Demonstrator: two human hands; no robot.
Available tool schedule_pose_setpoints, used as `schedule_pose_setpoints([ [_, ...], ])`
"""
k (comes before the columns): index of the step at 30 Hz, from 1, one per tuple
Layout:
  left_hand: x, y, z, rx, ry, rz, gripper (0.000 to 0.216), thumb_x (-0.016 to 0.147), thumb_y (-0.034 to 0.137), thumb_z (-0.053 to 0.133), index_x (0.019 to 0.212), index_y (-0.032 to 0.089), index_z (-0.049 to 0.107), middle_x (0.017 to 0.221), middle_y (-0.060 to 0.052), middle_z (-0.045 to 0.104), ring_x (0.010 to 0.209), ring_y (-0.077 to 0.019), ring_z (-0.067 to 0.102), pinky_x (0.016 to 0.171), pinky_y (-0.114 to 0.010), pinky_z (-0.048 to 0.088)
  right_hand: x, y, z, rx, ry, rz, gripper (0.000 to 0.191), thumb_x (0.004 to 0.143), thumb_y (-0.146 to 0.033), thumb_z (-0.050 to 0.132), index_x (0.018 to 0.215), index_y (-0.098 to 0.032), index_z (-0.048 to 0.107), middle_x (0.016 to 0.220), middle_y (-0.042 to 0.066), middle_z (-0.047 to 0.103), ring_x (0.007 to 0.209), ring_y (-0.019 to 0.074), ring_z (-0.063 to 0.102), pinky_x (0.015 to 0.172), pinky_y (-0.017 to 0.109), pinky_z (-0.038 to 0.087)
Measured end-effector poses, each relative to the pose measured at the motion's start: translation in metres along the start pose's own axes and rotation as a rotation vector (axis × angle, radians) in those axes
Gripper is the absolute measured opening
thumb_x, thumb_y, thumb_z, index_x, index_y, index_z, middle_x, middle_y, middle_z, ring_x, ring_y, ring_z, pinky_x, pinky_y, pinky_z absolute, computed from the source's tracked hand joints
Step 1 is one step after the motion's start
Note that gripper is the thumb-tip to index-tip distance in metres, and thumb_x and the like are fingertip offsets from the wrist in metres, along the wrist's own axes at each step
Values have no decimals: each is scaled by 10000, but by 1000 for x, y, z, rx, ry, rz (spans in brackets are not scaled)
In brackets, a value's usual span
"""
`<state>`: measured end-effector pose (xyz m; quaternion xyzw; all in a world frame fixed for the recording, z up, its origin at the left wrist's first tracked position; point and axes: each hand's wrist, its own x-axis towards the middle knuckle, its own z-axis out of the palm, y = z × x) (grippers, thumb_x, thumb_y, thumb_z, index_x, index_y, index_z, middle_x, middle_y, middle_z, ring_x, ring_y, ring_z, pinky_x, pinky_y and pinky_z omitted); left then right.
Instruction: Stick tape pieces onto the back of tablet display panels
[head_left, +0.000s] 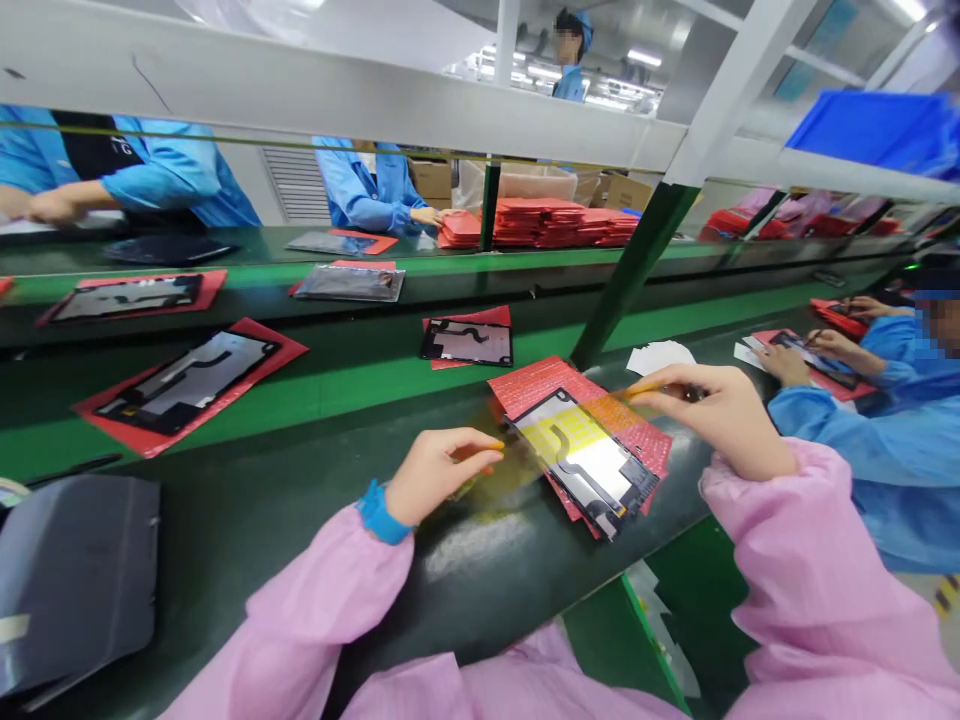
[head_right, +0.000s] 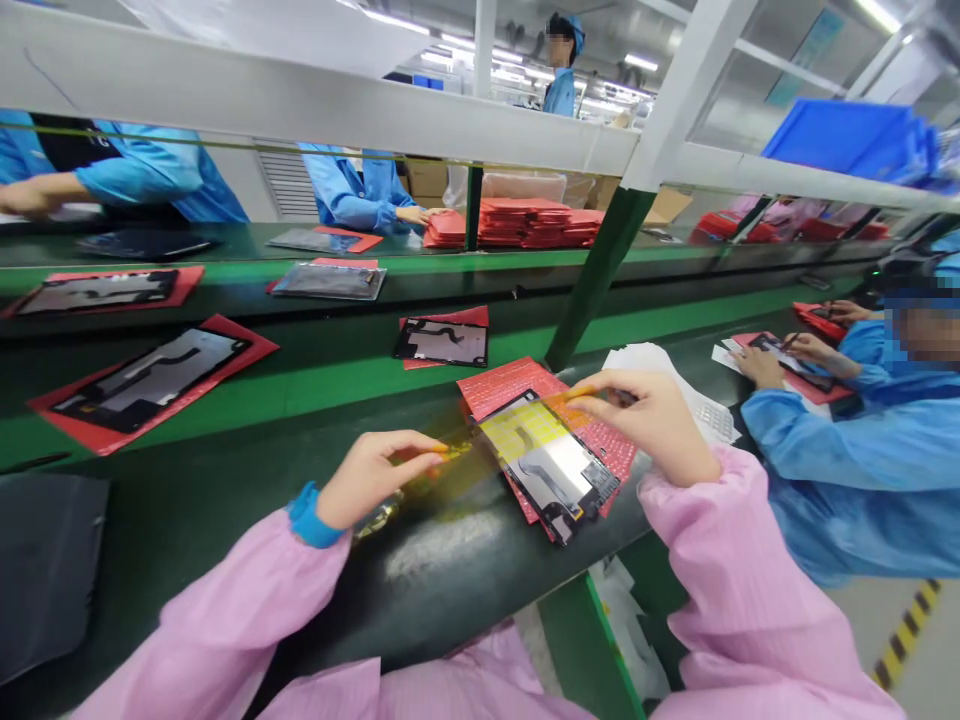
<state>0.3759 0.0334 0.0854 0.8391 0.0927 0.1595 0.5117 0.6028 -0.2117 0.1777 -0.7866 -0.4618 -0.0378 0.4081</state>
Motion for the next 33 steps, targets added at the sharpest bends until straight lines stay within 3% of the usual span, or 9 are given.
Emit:
schedule_pose_setpoints([
  [4, -9, 14, -46, -65, -26, -76, 291, 840, 433, 744, 938, 163, 790, 790, -53, 813, 657, -182, 757, 641, -273, 626, 11, 16, -5, 27, 18, 104, 299, 739, -601, 819, 737, -303, 798, 611, -2, 676, 544, 198, 610, 462, 327, 454],
  [13, -13, 11, -89, -78, -51, -171, 340, 781, 474, 810, 937, 173, 787, 851, -61, 819, 714, -199, 772, 681, -301, 646, 26, 30, 5, 181, -15, 261, 375, 632, -603, 895, 742, -264, 778, 775, 54, 777, 689, 232, 706, 623, 359, 578],
  [17, -15, 7, -104, 304, 261, 73, 228, 903, 429, 705, 927, 219, 789, 934, -51, 818, 834, -207, 754, 802, -337, 632, 43, 38, 19, 153, -30, 93, 253, 741, -527, 841, 777, -289, 763, 858, 57, 772, 794, 264, 723, 727, 411, 602],
  [19, -18, -1, -113, 596, 476, 262, 165, 958, 352, 656, 918, 250, 778, 967, -48, 812, 929, -224, 727, 921, -397, 597, 56, 40, 36, 160, -1, -57, 154, 843, -448, 763, 798, -302, 745, 992, 70, 767, 956, 282, 726, 823, 421, 604],
  [21, -22, -17, -119, 859, 570, 363, 150, 973, 297, 640, 907, 264, 770, 949, -54, 798, 978, -247, 693, 974, -444, 559, 69, 42, 63, 74, 56, -108, 91, 917, -355, 672, 900, -290, 734, 1122, 88, 737, 1012, 271, 711, 840, 410, 601],
  [23, -27, -42, -118, 1013, 543, 354, 170, 976, 258, 619, 921, 255, 779, 891, -68, 767, 968, -261, 669, 938, -443, 555, 77, 45, 98, -154, 2, -74, 199, 957, -278, 603, 1127, -240, 701, 1209, 126, 699, 978, 252, 704, 807, 396, 600],
  [25, -34, -70, -110, 1070, 450, 286, 242, 984, 202, 556, 1011, 226, 795, 840, -82, 716, 907, -256, 655, 851, -406, 561, 76, 45, 136, -392, -197, -80, 315, 976, -234, 593, 1284, -187, 640, 1234, 147, 687, 1000, 240, 694, 827, 374, 588],
  [29, -49, -117, -82, 1089, 212, 171, 385, 944, 107, 480, 1155, 198, 789, 806, -77, 653, 756, -223, 615, 696, -330, 552, 54, 35, 196, -517, -519, -206, 139, 938, -218, 698, 1071, -253, 723, 1153, 59, 727, 1092, 214, 657, 841, 287, 548],
  [33, -60, -140, -59, 1063, 90, 113, 384, 967, 214, 516, 1265, 166, 753, 1213, -176, 707, 1142, -339, 639, 991, -495, 548, 34, 22, 219, -656, -589, -175, 378, 922, -246, 709, 1296, -258, 651, 1378, 107, 631, 1185, 279, 578, 777, 326, 538],
])
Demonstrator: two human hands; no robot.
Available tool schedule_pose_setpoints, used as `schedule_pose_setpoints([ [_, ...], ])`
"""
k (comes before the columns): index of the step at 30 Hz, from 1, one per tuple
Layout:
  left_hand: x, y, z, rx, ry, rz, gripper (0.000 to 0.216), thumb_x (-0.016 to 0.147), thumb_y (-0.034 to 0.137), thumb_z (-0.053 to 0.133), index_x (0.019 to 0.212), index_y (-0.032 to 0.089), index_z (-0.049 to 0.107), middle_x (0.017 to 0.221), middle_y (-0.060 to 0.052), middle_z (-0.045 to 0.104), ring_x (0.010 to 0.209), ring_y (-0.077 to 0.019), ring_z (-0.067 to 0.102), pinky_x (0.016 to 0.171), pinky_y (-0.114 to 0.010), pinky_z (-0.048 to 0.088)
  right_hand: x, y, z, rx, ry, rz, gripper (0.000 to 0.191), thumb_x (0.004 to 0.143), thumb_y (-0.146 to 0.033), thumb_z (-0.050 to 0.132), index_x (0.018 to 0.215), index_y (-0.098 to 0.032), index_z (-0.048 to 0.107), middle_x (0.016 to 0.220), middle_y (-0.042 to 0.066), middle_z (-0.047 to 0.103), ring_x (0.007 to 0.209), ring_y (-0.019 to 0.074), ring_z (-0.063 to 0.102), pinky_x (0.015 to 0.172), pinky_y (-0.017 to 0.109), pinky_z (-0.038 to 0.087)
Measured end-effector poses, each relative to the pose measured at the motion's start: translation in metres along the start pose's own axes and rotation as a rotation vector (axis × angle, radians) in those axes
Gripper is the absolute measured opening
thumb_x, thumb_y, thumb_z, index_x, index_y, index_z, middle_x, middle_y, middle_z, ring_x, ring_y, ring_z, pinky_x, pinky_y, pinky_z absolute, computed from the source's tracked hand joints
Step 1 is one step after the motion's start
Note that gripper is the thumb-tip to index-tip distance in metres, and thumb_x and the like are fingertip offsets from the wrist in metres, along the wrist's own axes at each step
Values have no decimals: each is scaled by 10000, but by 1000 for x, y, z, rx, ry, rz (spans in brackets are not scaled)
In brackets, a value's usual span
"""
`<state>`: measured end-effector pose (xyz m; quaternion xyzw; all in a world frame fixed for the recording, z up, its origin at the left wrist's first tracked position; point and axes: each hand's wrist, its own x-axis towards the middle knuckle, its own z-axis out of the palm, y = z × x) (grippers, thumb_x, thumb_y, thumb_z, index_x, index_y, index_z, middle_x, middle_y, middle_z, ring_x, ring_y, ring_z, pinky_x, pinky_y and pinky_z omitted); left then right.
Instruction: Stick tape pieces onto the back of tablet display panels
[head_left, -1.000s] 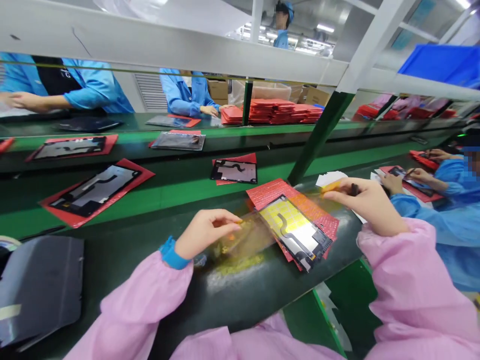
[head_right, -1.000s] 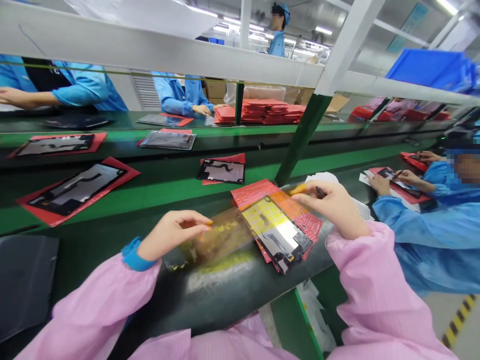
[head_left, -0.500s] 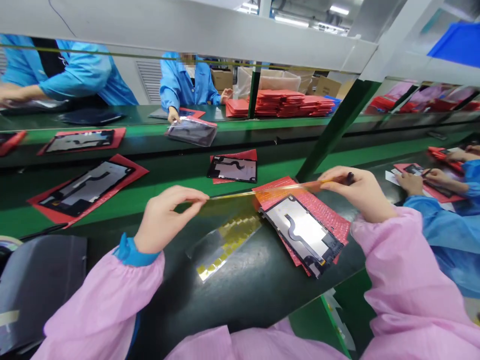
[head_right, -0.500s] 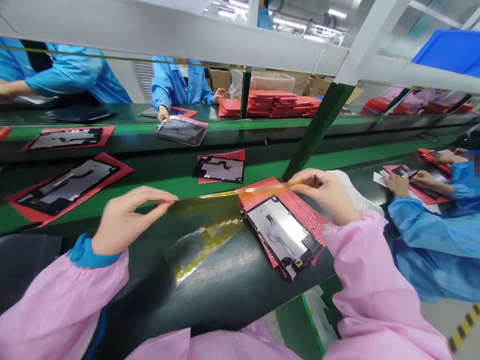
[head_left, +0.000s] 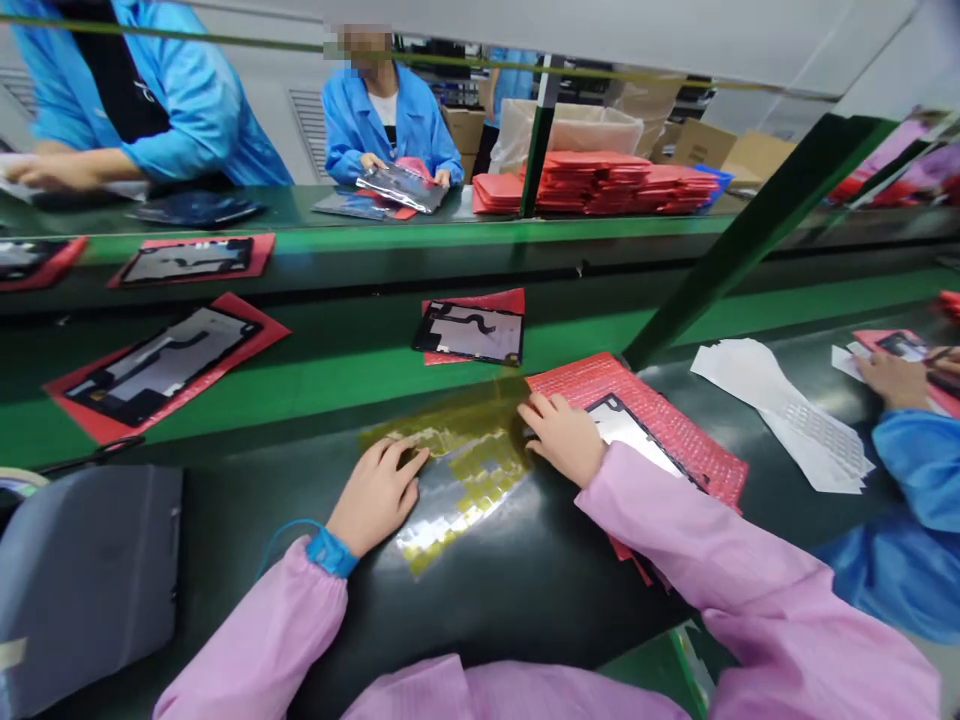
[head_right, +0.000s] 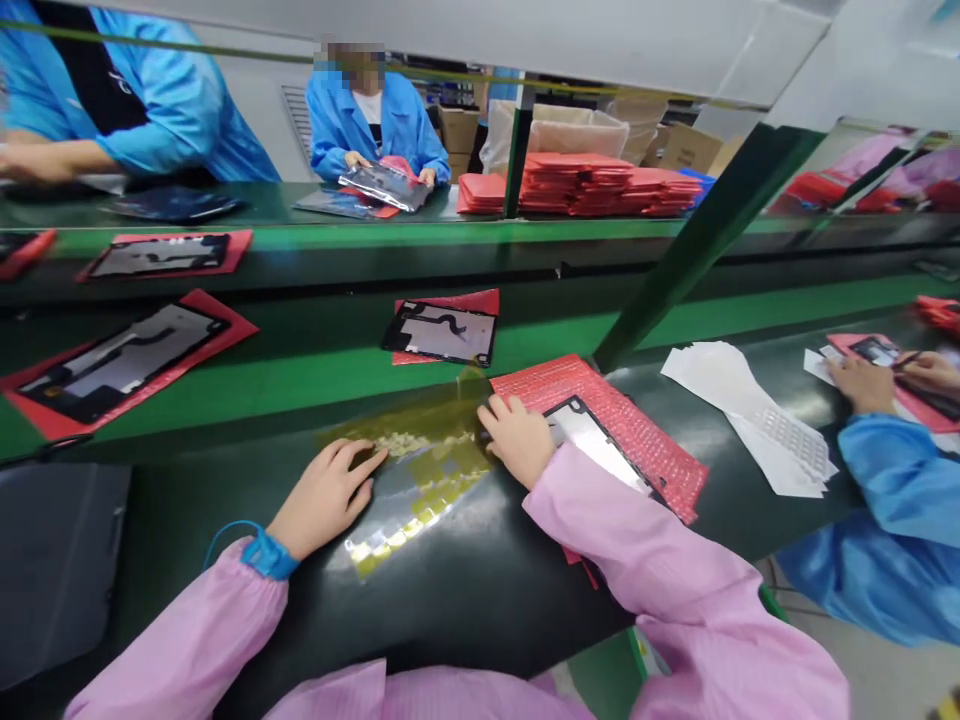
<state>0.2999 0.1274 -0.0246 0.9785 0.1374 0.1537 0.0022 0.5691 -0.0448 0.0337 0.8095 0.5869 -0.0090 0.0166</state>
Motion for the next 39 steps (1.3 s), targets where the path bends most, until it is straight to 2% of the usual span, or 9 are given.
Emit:
schedule_pose_setpoints([
  [3, -5, 8, 12, -25, -64, -13, 518, 980, 433, 576, 1443, 211, 648, 1574, -184, 517, 1480, -499, 374, 1152, -692, 362, 1, -2, 1, -71, -27, 161, 474, 949, -209, 630, 1416, -254, 572, 1426, 153, 567, 1184, 303, 562, 745, 335, 528],
  [6, -2, 18, 23, -60, -130, 1, 603, 968, 501, 603, 1538, 314, 546, 1676, -155, 395, 1553, -555, 211, 1168, -767, 249, 6, 4, 1, -113, -50, 317, 494, 961, -288, 622, 1449, -274, 549, 1392, 167, 550, 1153, 307, 589, 697, 317, 512],
  [12, 30, 27, 36, -145, -179, 87, 669, 942, 500, 647, 1575, 364, 477, 1713, -141, 325, 1559, -574, 170, 1181, -792, 171, 10, 18, 1, -180, -86, 564, 424, 986, -376, 600, 1367, -190, 619, 1258, 190, 562, 1030, 292, 684, 689, 315, 510],
  [18, 61, 25, 42, -182, -199, 122, 657, 949, 513, 648, 1569, 369, 482, 1706, -137, 341, 1566, -564, 154, 1197, -779, 157, 5, 36, 1, -175, -108, 637, 458, 990, -393, 583, 1408, -208, 604, 1267, 179, 554, 994, 294, 721, 683, 333, 529],
  [24, 53, 30, 42, -187, -171, 96, 637, 966, 498, 635, 1571, 373, 477, 1704, -133, 349, 1569, -545, 182, 1196, -778, 166, 3, 45, -1, -133, -86, 579, 555, 1005, -357, 575, 1543, -247, 494, 1348, 173, 539, 1058, 288, 707, 721, 344, 557],
  [27, 48, 32, 41, -198, -156, 66, 637, 953, 540, 644, 1554, 384, 501, 1695, -120, 374, 1560, -545, 213, 1195, -776, 178, -1, 38, -2, -105, -25, 387, 568, 1016, -334, 584, 1567, -270, 465, 1414, 161, 529, 1131, 280, 673, 721, 319, 560],
  [31, 42, 35, 39, -227, -136, 5, 634, 951, 555, 650, 1546, 377, 519, 1689, -122, 386, 1559, -551, 212, 1197, -783, 172, 0, 19, -12, -84, -41, 137, 426, 1044, -322, 538, 1469, -323, 573, 1340, 89, 616, 971, 222, 707, 637, 287, 519],
  [36, 35, 41, 30, -310, -109, -79, 583, 992, 477, 625, 1546, 320, 531, 1699, -144, 357, 1584, -518, 167, 1219, -773, 158, 47, -17, -35, -75, -46, -23, 329, 1073, -312, 464, 1340, -308, 655, 1270, 53, 691, 1070, 215, 712, 740, 288, 524],
  [39, 25, 46, 22, -403, -80, -132, 528, 1024, 404, 579, 1529, 251, 554, 1687, -154, 378, 1599, -473, 163, 1248, -741, 158, 96, -49, -35, -86, -32, -47, 388, 1070, -299, 458, 1440, -272, 573, 1391, 88, 654, 1149, 239, 701, 830, 314, 548],
])
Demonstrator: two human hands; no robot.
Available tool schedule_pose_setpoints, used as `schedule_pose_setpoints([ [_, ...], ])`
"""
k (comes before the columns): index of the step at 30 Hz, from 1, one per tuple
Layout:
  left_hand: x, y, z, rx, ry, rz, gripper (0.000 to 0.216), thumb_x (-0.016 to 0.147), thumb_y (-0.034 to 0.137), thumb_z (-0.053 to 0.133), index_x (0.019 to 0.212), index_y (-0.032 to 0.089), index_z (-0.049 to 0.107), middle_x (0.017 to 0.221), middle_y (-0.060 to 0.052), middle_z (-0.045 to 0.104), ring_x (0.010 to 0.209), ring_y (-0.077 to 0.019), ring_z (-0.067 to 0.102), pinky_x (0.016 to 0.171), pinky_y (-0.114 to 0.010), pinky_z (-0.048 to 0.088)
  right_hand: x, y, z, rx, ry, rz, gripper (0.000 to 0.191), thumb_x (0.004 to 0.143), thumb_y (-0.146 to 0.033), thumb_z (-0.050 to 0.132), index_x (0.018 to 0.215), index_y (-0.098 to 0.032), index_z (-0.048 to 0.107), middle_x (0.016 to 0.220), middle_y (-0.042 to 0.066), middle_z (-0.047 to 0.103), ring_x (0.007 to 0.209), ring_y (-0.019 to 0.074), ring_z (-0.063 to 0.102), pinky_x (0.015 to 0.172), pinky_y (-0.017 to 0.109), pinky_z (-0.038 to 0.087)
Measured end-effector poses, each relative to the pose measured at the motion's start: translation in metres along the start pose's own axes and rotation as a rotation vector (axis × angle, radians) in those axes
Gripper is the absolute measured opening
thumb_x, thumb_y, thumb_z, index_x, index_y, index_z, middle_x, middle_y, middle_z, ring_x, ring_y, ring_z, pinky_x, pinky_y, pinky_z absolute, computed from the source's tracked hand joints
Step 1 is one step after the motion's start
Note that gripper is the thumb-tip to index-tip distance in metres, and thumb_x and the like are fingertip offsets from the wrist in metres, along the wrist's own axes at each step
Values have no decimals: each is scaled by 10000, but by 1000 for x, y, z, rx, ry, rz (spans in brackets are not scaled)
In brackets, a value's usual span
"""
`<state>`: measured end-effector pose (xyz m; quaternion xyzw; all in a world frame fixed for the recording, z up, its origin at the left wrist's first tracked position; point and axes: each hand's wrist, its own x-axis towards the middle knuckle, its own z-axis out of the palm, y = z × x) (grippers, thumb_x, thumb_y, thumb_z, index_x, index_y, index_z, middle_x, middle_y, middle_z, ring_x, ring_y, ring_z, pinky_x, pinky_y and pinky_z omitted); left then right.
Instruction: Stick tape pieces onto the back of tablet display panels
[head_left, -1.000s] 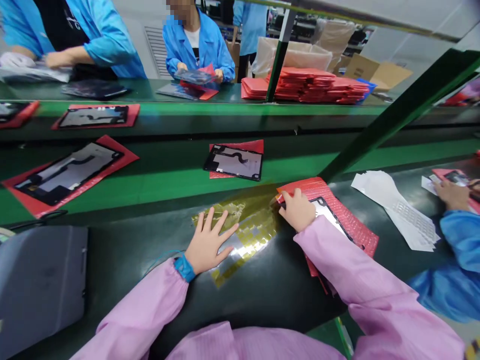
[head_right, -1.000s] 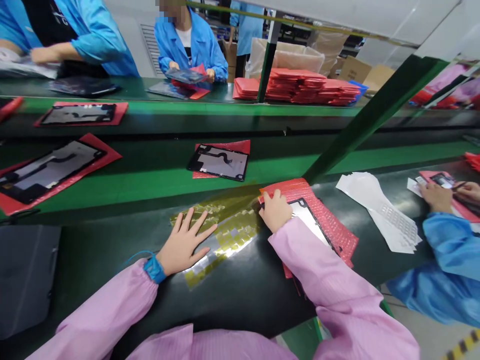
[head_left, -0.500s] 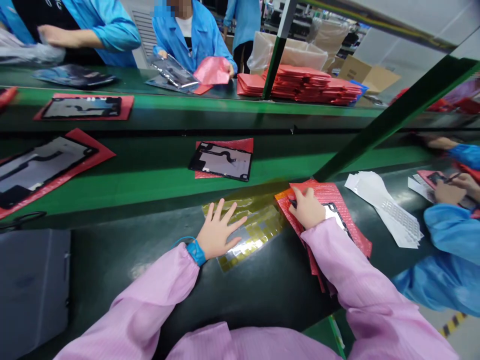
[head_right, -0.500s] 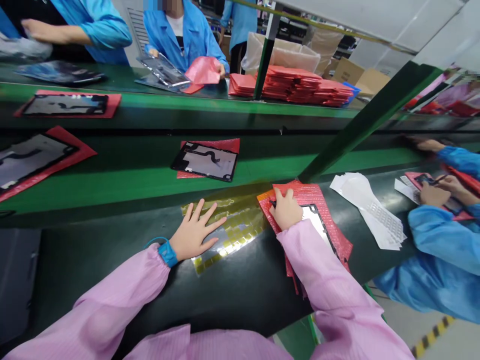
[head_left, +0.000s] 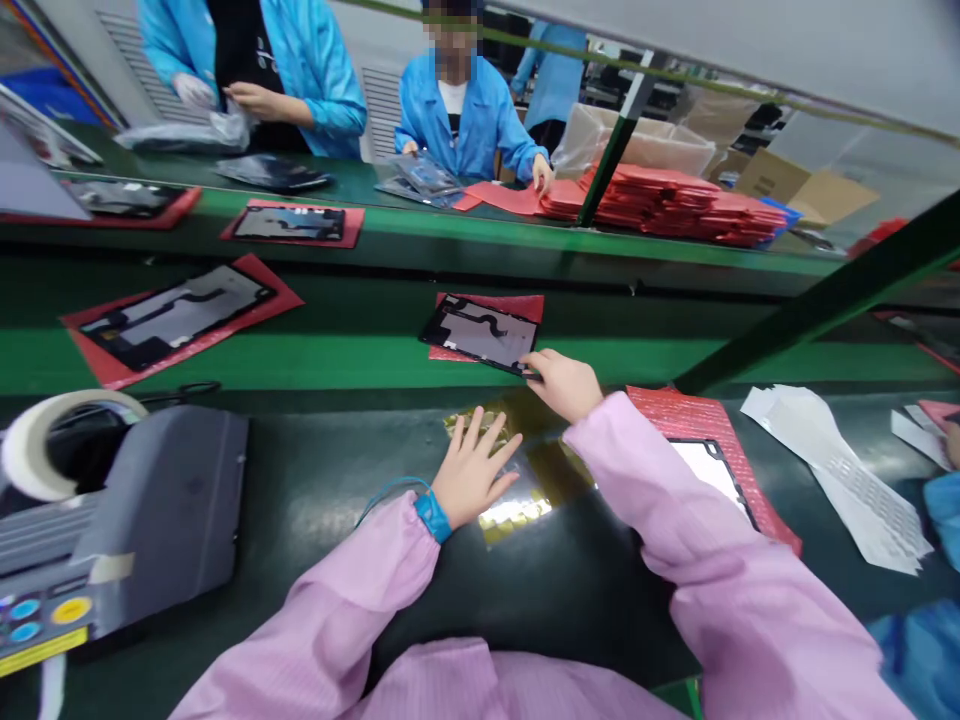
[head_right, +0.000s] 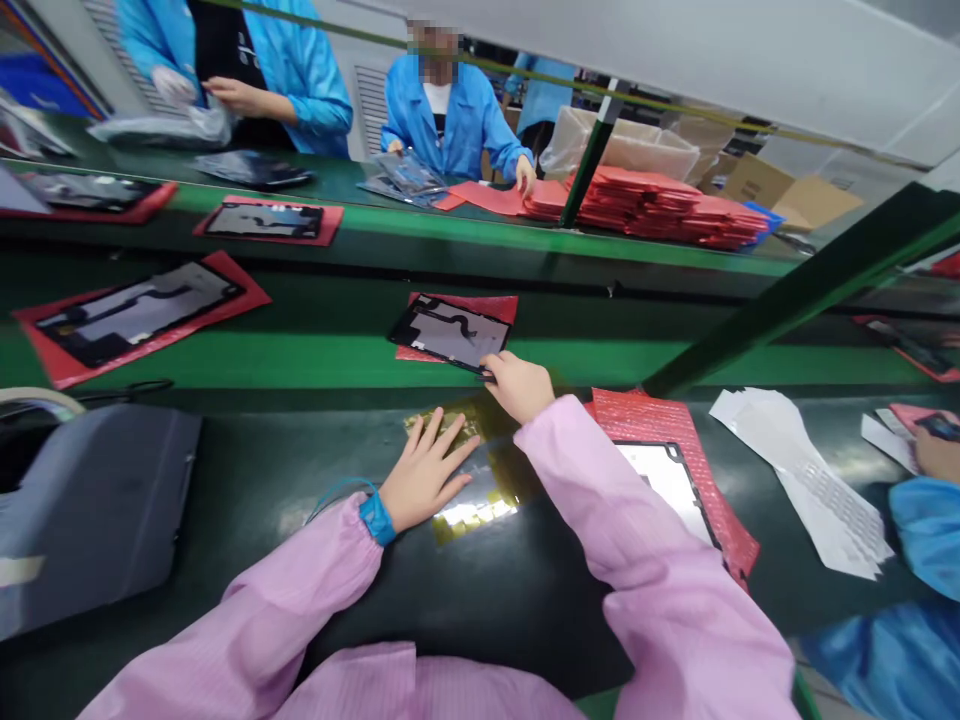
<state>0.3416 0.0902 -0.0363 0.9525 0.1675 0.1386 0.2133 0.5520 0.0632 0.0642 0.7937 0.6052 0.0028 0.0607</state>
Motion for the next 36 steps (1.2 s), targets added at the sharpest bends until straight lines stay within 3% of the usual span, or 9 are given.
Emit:
schedule_pose_setpoints([
  [4, -30, 5, -12, -197, 65, -63, 443, 1035, 309, 523, 1456, 204, 609, 1629, -146, 475, 1600, -385, 245, 1266, -643, 282, 63, -48, 10, -35, -37, -35, 566, 1016, -219, 570, 1562, -192, 428, 1584, 206, 487, 1106, 273, 725, 872, 384, 584],
  [8, -60, -5, -32, -445, 186, -158, 383, 1040, 308, 487, 1371, 216, 657, 1552, -122, 571, 1572, -310, 348, 1266, -551, 349, 102, -89, 16, -48, -74, -90, 445, 1008, -328, 661, 1418, -181, 572, 1421, 142, 608, 1124, 258, 691, 933, 460, 600],
  [15, -80, -31, -55, -966, 424, -447, 424, 1027, 465, 491, 1287, 176, 661, 1392, -166, 682, 1346, -301, 625, 1195, -507, 448, 115, -121, -21, -7, -16, -82, 374, 1012, -344, 652, 1318, -129, 640, 1280, 148, 684, 1110, 268, 696, 936, 459, 592],
  [18, -85, -35, -60, -1227, 455, -542, 546, 1011, 541, 437, 1342, 145, 613, 1408, -214, 668, 1323, -335, 648, 1146, -548, 490, 88, -105, -42, 27, 74, -102, 387, 1027, -230, 538, 1394, -166, 640, 1258, 155, 742, 1143, 295, 715, 966, 424, 556],
  [21, -102, -35, -69, -1446, 441, -613, 688, 974, 669, 401, 1368, 142, 602, 1444, -226, 642, 1359, -357, 619, 1157, -583, 469, 37, -78, -44, 243, 198, -312, 442, 982, -196, 533, 1397, -262, 671, 1316, 61, 758, 1168, 237, 729, 988, 333, 541],
  [25, -148, -21, -80, -1630, 313, -695, 827, 843, 848, 492, 1255, 162, 699, 1260, -214, 747, 1237, -431, 684, 1052, -674, 514, -54, -62, -4, 677, 272, -751, 335, 1004, -267, 543, 1258, -241, 760, 1232, 47, 798, 1145, 193, 759, 968, 283, 577],
  [27, -173, -8, -80, -1683, 236, -760, 763, 792, 824, 618, 1155, 167, 752, 1092, -191, 799, 1095, -425, 746, 964, -640, 575, -95, -64, 25, 724, 214, -815, 333, 1029, -265, 515, 1250, -283, 764, 1261, 33, 786, 1138, 182, 765, 935, 285, 602],
  [32, -201, 16, -80, -1559, 193, -1042, 471, 549, 349, 988, 934, 174, 779, 865, -88, 815, 798, -282, 792, 727, -348, 649, -160, -63, 75, 776, 210, -546, 371, 1056, -225, 450, 1252, -329, 748, 1359, 37, 740, 1030, 171, 784, 867, 321, 627],
  [36, -191, 14, -91, -1459, 349, -1013, 412, 557, 263, 952, 919, 188, 770, 840, -53, 806, 827, -309, 794, 718, -370, 666, -183, -45, 85, 989, 565, 12, 390, 1075, -424, 384, 1026, -237, 722, 1067, 101, 777, 1003, 237, 734, 839, 387, 596],
])
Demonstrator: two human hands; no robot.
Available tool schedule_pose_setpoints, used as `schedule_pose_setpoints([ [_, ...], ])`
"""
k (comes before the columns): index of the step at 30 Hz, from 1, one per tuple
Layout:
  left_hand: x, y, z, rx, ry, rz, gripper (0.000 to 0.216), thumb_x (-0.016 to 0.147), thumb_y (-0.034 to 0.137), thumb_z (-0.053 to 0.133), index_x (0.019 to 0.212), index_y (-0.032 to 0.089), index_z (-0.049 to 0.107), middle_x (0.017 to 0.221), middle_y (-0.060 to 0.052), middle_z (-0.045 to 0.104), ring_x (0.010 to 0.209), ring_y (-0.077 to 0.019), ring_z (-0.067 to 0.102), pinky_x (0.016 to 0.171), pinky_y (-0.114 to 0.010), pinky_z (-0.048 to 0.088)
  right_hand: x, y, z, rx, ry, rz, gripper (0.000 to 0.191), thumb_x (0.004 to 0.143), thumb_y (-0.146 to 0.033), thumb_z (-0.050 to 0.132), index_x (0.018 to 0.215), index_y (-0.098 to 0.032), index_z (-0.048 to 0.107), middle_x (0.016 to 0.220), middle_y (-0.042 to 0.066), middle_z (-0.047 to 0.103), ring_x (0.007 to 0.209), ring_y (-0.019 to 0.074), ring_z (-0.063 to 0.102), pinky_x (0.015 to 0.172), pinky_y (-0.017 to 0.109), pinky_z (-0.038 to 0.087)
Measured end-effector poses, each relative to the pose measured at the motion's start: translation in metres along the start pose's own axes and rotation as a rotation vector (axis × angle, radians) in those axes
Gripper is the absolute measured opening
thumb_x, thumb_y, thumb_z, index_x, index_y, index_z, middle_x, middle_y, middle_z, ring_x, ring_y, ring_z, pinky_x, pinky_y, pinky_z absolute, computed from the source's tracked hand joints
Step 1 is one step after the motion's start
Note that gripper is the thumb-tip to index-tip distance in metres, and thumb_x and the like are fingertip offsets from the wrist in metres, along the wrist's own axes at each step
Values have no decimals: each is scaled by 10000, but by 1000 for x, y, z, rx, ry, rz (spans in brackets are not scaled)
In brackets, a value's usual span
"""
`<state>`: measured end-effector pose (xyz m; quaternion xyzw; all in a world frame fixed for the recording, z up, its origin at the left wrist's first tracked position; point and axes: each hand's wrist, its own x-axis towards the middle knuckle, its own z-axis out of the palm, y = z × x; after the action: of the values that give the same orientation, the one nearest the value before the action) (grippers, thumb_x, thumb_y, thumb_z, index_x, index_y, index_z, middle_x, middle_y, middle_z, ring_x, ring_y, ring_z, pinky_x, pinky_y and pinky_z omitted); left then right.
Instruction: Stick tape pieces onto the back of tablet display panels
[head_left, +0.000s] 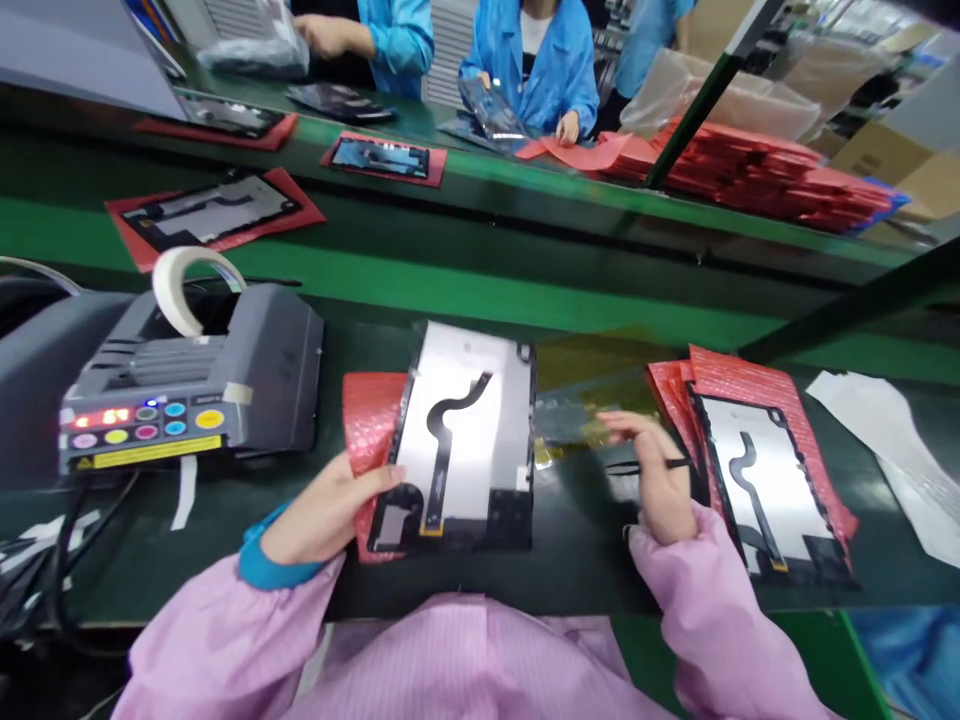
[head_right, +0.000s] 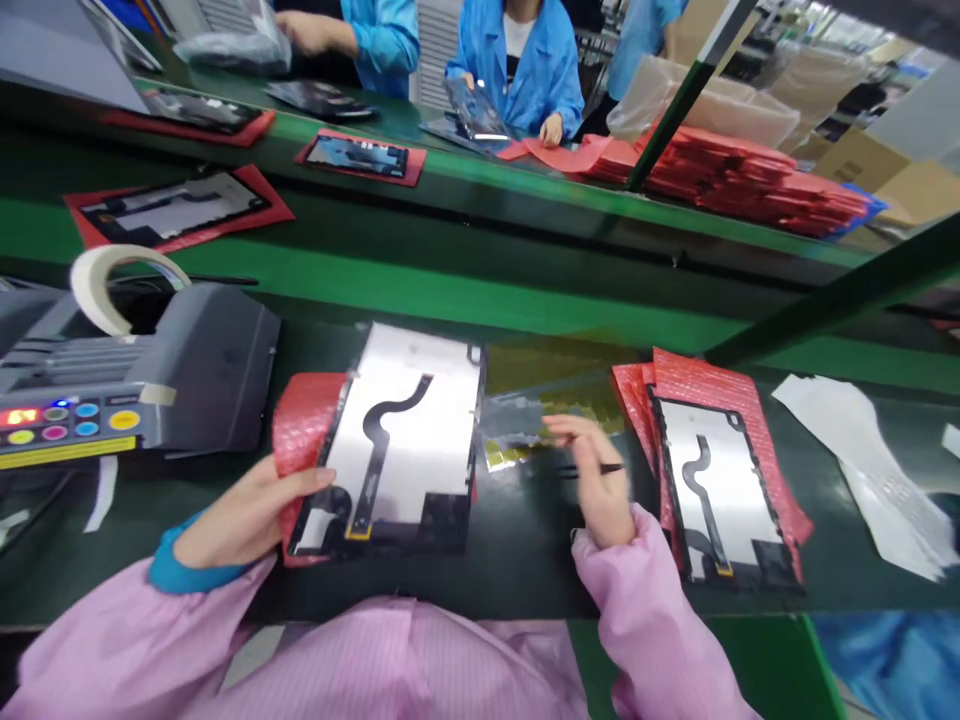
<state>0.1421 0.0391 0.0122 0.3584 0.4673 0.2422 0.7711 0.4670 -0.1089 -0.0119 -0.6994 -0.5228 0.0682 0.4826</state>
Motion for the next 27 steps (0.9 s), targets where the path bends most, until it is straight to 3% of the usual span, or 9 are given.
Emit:
schedule_pose_setpoints([
  [3, 4, 3, 6, -51, 64, 113, 357, 572, 253, 938, 870, 196, 751, 863, -42, 809, 881, -314, 794, 762, -380, 678, -8, 6, -11, -12, 239, 189, 536, 1082, -542, 232, 852, -237, 609, 680, 11, 593, 634, 183, 611, 626, 313, 511],
  [5, 2, -3, 10, -79, 84, 59, 358, 543, 254, 946, 815, 188, 723, 862, -47, 811, 862, -306, 796, 752, -378, 681, -13, 10, -13, 10, 172, 201, 480, 1082, -555, 294, 897, -242, 606, 576, -44, 508, 497, 155, 516, 547, 284, 454],
  [6, 0, -7, 11, -86, 91, 4, 377, 520, 254, 952, 801, 183, 711, 858, -53, 812, 845, -303, 796, 735, -371, 681, -14, 12, -12, 12, 98, 170, 411, 1078, -536, 362, 959, -242, 623, 601, -38, 571, 512, 160, 556, 567, 290, 478],
  [9, -3, -20, 11, -88, 113, -106, 456, 506, 266, 952, 881, 165, 713, 907, -77, 820, 846, -297, 798, 711, -349, 673, -9, 21, -5, -136, -217, -27, 252, 1048, -449, 510, 1048, -244, 656, 1086, 92, 801, 1011, 255, 758, 908, 423, 566],
  [11, -3, -26, 8, -73, 123, -116, 495, 540, 273, 942, 967, 152, 721, 964, -96, 822, 877, -301, 799, 739, -359, 669, -3, 28, 2, -294, -423, -135, 219, 1042, -405, 522, 994, -242, 660, 1388, 118, 714, 1367, 301, 616, 1126, 525, 453],
  [16, 8, -31, 5, -74, 148, -58, 510, 591, 291, 925, 1041, 166, 721, 1053, -87, 816, 1032, -301, 777, 911, -379, 640, 3, 34, 16, -478, -594, -214, 145, 1023, -322, 539, 1023, -250, 665, 1526, 98, 610, 1503, 274, 479, 1200, 556, 364],
  [19, 15, -32, 8, -89, 123, -3, 551, 596, 330, 927, 1081, 178, 715, 1103, -83, 804, 1112, -316, 752, 980, -410, 619, 0, 30, 17, -416, -544, -229, 175, 1032, -329, 510, 1012, -260, 669, 1443, 102, 681, 1452, 282, 541, 1168, 554, 395],
  [23, 16, -36, 9, 14, 99, 60, 616, 678, 429, 873, 1211, 185, 685, 1180, -102, 781, 1215, -362, 703, 1085, -496, 559, -3, 22, 17, -167, -284, -191, 233, 1064, -365, 440, 1102, -253, 641, 1239, 121, 778, 1254, 285, 683, 1065, 515, 488],
  [27, 0, -53, 6, 431, 163, 362, 728, 916, 454, 670, 1559, 209, 433, 1586, -132, 523, 1524, -342, 426, 1291, -519, 295, -5, 13, 24, 63, -130, 9, 400, 1078, -482, 402, 1313, -244, 620, 952, 65, 751, 860, 225, 709, 870, 435, 562],
])
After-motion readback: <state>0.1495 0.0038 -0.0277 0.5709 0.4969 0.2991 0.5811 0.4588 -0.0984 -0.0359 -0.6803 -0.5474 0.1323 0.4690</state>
